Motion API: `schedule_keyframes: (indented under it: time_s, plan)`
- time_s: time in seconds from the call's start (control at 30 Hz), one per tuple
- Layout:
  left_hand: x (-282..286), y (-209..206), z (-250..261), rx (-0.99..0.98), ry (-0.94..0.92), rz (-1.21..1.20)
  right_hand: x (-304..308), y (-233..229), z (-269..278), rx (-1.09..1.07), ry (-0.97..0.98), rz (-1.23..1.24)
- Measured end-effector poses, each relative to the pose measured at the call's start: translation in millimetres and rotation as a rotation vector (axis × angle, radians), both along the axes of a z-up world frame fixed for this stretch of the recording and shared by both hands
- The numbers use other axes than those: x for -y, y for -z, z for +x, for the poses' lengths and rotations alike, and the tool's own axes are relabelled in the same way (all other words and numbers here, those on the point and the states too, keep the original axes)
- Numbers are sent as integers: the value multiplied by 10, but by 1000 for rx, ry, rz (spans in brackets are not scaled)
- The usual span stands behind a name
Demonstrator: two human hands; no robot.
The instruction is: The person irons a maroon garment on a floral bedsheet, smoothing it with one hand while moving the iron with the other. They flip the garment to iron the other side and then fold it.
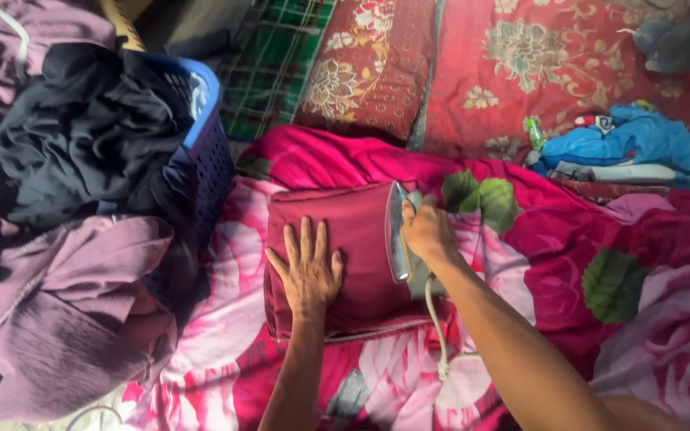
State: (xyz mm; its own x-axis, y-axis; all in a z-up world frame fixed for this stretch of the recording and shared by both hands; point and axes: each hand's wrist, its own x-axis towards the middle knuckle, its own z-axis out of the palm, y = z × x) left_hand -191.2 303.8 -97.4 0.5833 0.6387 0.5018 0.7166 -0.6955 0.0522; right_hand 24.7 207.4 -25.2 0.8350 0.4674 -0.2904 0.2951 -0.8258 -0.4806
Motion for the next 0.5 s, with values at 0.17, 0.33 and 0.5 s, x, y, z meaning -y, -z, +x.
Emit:
schedule_keyframes:
  time_s: [0.17,0.33,0.5]
  plan:
    - [-6,30,17,3,-6,-11,299,-42,-197,-27,23,-66]
    - [-21,71,23,11,-1,-3,750,425,-87,-60,-17,-149]
    - [106,-146,-207,7,-14,-87,1132,-18,-356,-155,-32,58]
